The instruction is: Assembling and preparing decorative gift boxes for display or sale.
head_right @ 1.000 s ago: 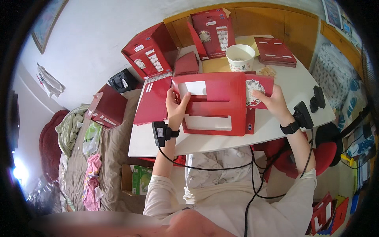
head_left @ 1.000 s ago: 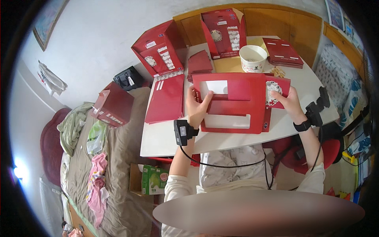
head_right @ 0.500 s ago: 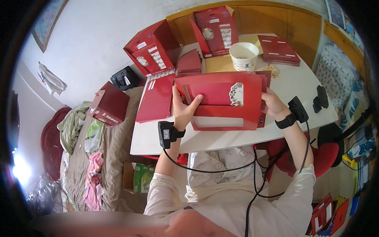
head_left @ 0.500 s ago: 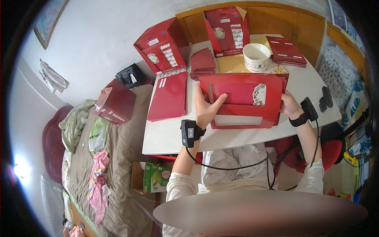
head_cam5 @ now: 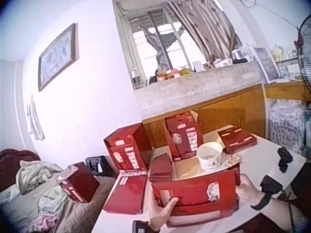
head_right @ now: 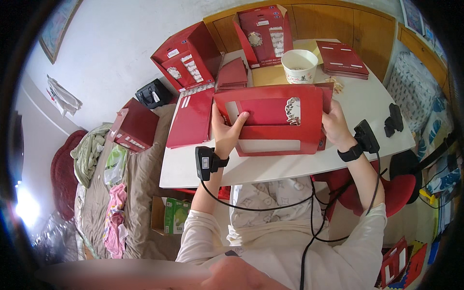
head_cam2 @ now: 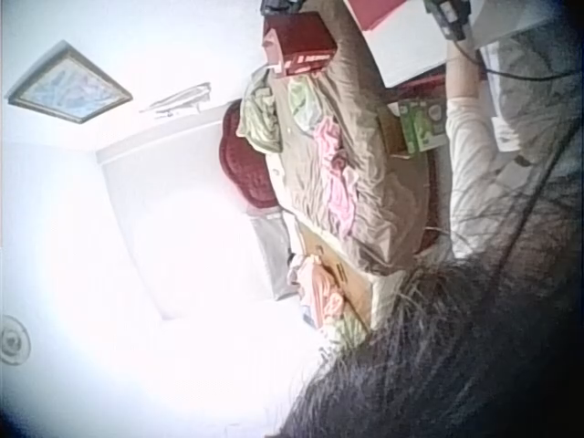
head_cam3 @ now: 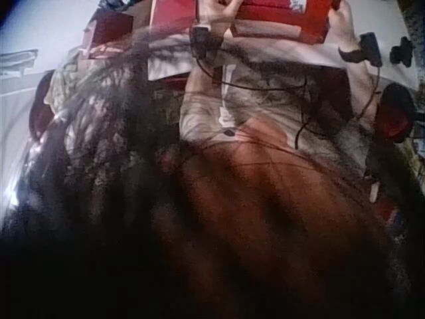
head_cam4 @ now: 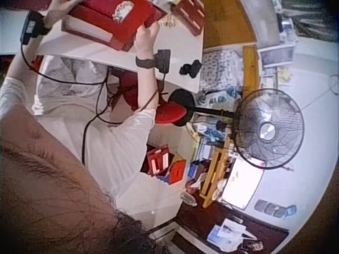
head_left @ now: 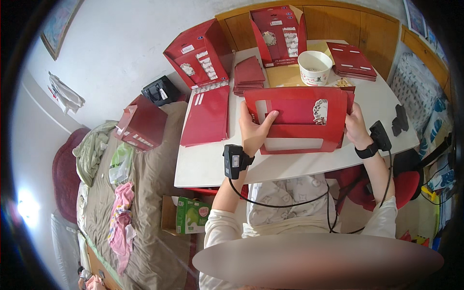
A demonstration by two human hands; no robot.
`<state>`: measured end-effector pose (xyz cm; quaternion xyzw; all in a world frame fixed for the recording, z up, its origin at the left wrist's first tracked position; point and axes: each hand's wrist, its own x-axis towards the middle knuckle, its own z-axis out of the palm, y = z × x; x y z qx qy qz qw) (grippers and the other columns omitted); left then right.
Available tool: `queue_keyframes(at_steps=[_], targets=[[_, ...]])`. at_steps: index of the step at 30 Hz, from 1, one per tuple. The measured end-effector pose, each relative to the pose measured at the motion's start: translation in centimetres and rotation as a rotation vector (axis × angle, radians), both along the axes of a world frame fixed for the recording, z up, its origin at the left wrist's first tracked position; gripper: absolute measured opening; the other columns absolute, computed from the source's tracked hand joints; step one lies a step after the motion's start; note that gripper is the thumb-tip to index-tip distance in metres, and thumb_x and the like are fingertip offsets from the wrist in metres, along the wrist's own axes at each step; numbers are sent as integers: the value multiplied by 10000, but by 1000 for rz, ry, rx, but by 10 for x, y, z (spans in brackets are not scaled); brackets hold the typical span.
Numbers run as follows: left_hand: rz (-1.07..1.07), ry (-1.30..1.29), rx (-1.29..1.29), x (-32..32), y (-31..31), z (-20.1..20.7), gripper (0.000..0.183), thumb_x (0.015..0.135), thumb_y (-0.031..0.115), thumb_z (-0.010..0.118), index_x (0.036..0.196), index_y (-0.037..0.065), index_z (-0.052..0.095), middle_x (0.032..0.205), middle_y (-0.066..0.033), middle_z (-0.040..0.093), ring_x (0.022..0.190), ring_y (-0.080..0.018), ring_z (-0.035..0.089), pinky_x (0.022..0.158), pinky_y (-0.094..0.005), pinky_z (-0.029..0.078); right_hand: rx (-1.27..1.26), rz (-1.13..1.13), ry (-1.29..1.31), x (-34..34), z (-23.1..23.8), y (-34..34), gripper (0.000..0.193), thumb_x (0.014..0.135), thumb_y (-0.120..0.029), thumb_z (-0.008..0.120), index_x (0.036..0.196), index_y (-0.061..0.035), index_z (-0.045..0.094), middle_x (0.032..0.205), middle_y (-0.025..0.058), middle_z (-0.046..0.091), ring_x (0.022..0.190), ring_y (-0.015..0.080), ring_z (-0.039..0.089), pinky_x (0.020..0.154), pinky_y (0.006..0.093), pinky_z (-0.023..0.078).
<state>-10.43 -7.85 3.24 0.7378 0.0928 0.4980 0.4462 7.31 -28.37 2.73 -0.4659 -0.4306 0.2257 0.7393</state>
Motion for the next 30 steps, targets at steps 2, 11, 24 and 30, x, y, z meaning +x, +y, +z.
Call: queue_keyframes(at_steps=[2,11,24,30], targets=[[7,23,34,-3,-3,4,457,724,194,745,1011,-5,451,765,-83,595,605,-125,487,548,-261,419,12,-24,-36,7,-8,0,304,873,-79,527,1162,4,485,1079,74,585,942,127,575,792,274,477],[-155,-40,-32,-2,-4,-2,393,797,144,654,1068,-18,420,816,-102,612,678,-121,555,590,-249,449,-66,409,317,19,-24,-5,397,882,-91,466,1272,-32,425,1185,72,540,1023,148,557,856,298,470],[-184,-64,-37,0,-9,-6,394,811,131,649,1092,-11,412,906,-110,602,794,-150,579,681,-262,470,-106,270,333,14,-24,6,304,884,-173,576,1156,-42,537,1071,18,580,934,82,557,803,237,478],[-226,3,-141,3,-12,-8,403,778,119,698,1044,-15,426,931,-99,586,793,-116,559,673,-242,464,-130,286,414,25,-28,-15,285,884,-187,540,1120,-26,546,1063,49,596,935,124,576,801,262,483]])
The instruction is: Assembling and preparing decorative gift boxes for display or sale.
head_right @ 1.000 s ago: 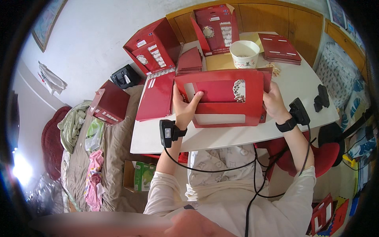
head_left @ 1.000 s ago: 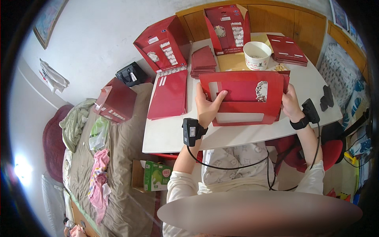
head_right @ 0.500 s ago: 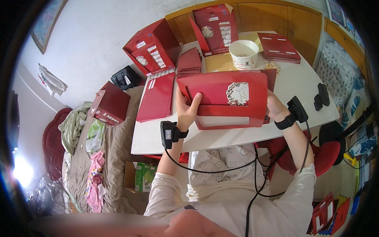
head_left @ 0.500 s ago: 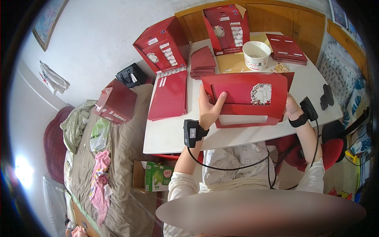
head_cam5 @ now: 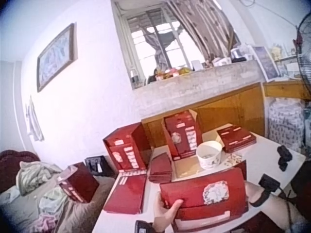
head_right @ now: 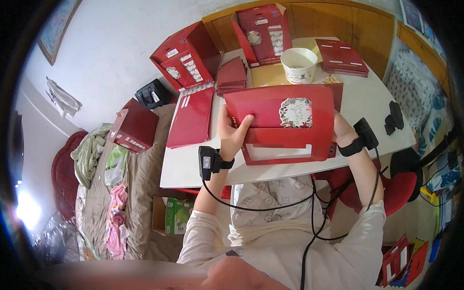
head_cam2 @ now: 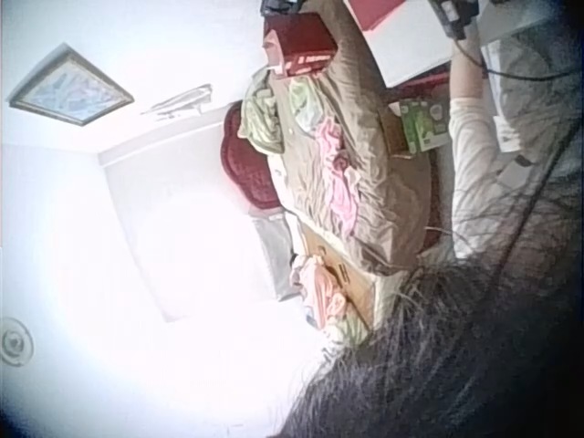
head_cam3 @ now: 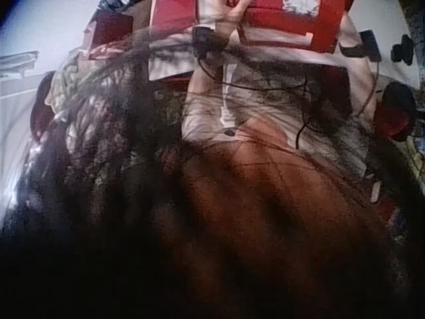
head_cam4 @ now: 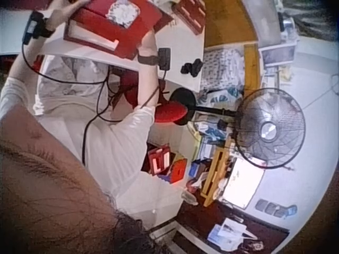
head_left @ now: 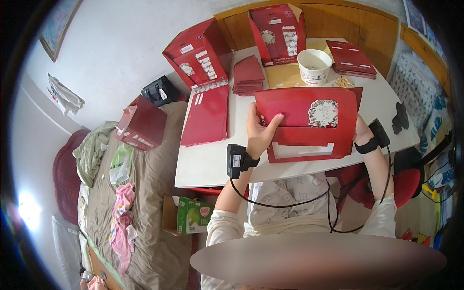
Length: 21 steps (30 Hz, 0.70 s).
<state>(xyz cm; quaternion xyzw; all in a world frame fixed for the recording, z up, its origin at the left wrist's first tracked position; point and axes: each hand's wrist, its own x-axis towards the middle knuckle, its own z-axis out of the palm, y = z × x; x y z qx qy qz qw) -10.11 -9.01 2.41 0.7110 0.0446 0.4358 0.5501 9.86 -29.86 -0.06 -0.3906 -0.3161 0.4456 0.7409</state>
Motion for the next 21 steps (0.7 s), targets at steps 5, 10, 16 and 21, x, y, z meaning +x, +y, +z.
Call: queue_keyframes(at_steps=[5,10,16,21], targets=[[-50,0,-47,5,-7,2,374,787,124,692,1021,-10,433,925,-90,584,797,-101,556,668,-235,466,193,55,149,6,-3,-3,331,909,-250,450,1127,-17,539,1078,91,599,954,183,585,827,311,480],[-25,42,-70,1,-7,4,365,797,134,686,1027,2,436,934,-92,582,815,-109,562,686,-243,466,302,-3,295,-22,35,2,420,950,-292,356,1203,23,473,1177,122,545,1070,205,522,948,343,396],[248,74,39,-3,3,1,316,847,163,620,1042,4,429,908,-83,564,785,-131,529,709,-264,443,224,-308,-296,-33,38,2,507,961,-307,314,1290,75,372,1320,155,429,1220,220,404,1028,336,299],[248,-56,46,2,10,-10,311,857,154,596,1060,-3,422,934,-97,542,784,-142,503,733,-273,432,268,-339,-362,-40,42,11,539,951,-305,330,1349,54,274,1378,156,351,1277,218,323,1073,337,205]])
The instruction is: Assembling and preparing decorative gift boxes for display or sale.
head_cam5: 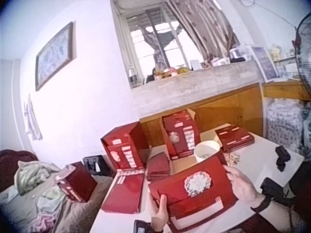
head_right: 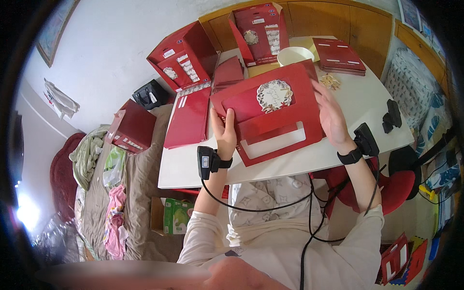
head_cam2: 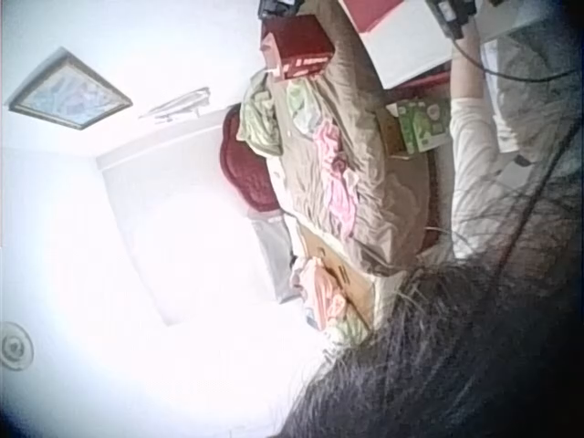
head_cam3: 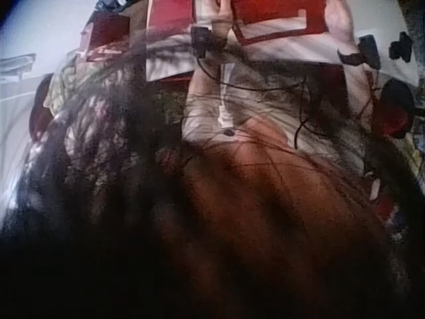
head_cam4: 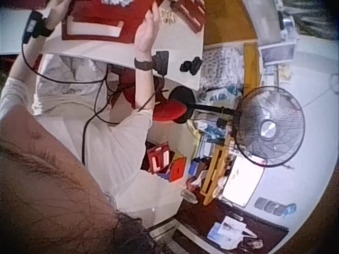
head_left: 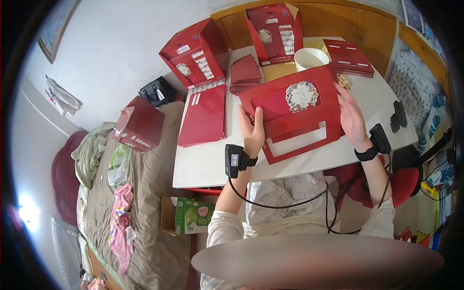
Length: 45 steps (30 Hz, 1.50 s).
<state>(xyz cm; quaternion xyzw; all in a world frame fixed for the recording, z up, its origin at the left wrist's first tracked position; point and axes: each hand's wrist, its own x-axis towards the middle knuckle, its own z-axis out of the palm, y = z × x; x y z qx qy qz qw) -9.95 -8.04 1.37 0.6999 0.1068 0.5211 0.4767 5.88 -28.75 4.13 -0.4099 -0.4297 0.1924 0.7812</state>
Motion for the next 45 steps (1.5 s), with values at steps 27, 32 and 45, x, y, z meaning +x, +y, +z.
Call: queue_keyframes(at_steps=[27,32,45], targets=[[-107,-63,-158,-1,-16,4,356,825,122,639,1089,-6,438,1003,-98,559,870,-148,543,765,-277,447,-45,204,36,24,-6,-6,529,926,-297,397,1336,20,290,1363,138,358,1244,204,356,1039,328,266],[-75,48,-76,-4,-18,6,427,841,107,624,1192,-17,414,1126,-107,524,1008,-165,502,890,-281,390,-53,247,-2,23,-4,-8,513,942,-295,378,1338,17,285,1337,144,398,1221,199,383,1027,327,285],[-32,117,-114,-3,-15,-1,412,845,169,634,1162,-13,443,1083,-106,552,966,-158,525,862,-282,406,-924,152,-218,26,1,-139,199,892,-88,423,860,18,588,763,104,656,686,168,652,557,251,505]])
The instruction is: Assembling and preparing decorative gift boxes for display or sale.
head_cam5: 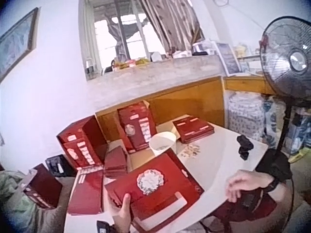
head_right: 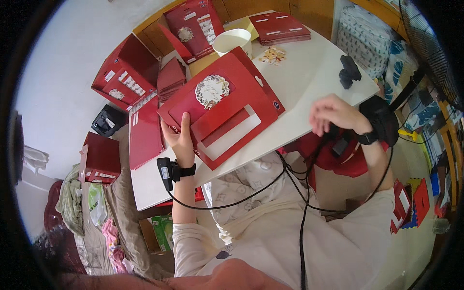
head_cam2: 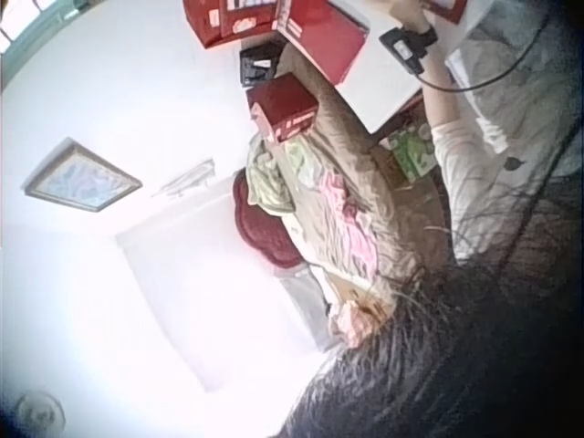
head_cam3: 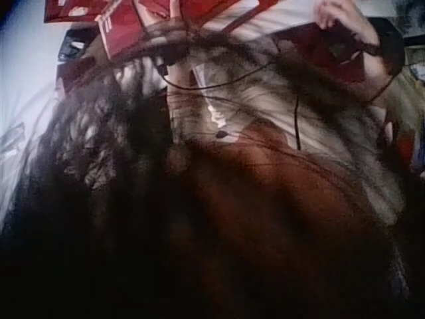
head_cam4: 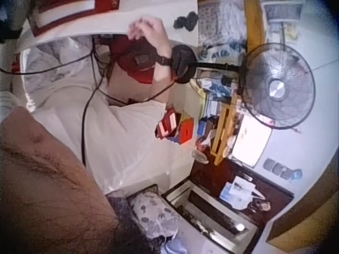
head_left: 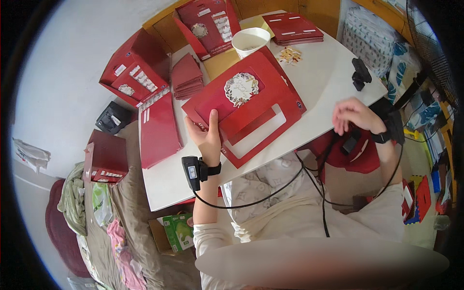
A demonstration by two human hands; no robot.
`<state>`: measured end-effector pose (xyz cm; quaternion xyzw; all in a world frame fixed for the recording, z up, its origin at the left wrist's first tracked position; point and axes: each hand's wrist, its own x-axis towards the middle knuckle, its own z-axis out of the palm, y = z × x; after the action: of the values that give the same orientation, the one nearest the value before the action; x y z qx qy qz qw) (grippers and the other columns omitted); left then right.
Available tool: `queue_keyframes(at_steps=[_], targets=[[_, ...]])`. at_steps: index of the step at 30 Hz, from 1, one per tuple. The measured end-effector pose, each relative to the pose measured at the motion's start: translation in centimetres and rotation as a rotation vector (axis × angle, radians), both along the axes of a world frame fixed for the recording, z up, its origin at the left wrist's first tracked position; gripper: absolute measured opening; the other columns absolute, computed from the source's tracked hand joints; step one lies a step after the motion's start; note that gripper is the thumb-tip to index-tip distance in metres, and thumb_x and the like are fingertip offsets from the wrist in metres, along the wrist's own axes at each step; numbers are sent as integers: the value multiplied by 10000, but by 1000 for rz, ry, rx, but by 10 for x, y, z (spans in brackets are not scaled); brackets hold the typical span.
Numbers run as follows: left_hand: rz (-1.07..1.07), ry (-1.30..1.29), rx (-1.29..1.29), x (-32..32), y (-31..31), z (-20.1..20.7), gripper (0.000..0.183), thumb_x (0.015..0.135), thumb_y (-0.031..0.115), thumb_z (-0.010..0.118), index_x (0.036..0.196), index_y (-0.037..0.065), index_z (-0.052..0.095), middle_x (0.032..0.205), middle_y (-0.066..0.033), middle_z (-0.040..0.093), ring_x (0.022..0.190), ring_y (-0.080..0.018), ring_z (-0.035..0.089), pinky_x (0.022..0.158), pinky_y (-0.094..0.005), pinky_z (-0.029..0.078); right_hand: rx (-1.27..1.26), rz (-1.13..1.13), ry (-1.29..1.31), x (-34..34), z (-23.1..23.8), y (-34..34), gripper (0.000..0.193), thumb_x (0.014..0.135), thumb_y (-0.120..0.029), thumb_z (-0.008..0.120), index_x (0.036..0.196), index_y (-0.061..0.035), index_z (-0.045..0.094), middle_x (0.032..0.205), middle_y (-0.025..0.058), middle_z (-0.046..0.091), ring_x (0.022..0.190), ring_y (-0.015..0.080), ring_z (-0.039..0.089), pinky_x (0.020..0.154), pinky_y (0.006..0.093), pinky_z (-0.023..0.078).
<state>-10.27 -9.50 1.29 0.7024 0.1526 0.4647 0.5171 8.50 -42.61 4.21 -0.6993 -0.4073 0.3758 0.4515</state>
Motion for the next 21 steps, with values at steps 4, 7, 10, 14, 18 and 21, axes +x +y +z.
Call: queue_keyframes(at_steps=[4,7,10,14,18,21], targets=[[-1,-11,11,0,-1,0,412,845,166,633,1163,-13,443,1091,-108,549,974,-165,523,868,-283,401,-438,115,-5,2,-43,-36,219,857,-67,416,904,48,597,792,141,661,710,205,663,584,284,535],[23,-41,47,-2,-3,3,407,822,236,661,1075,-14,464,971,-103,553,864,-162,525,782,-289,420,-628,67,-51,35,-111,-46,245,844,-59,402,938,54,599,826,158,661,754,232,664,618,293,547],[46,1,100,5,-10,7,411,827,232,655,1091,-15,459,993,-107,554,882,-165,530,795,-291,421,-735,39,65,161,-312,-121,242,830,-111,459,936,44,611,846,145,665,773,232,661,648,312,540],[-82,-57,-44,-3,3,-1,417,852,162,616,1182,-20,438,1112,-121,546,996,-178,522,892,-297,389,-800,-52,397,276,-401,-250,304,794,-262,592,888,17,664,861,114,677,761,206,655,712,374,513],[-57,-8,-1,5,-13,5,419,853,149,610,1192,-21,431,1114,-121,547,997,-180,526,897,-299,391,-752,11,409,230,-471,-199,296,794,-251,583,882,21,662,853,117,676,754,210,656,704,372,516],[-19,17,27,-5,-15,15,417,854,141,611,1194,-20,430,1125,-115,541,1013,-176,519,905,-298,386,-761,10,362,193,-471,-244,291,793,-243,577,878,23,661,847,119,676,749,212,657,698,370,519]])
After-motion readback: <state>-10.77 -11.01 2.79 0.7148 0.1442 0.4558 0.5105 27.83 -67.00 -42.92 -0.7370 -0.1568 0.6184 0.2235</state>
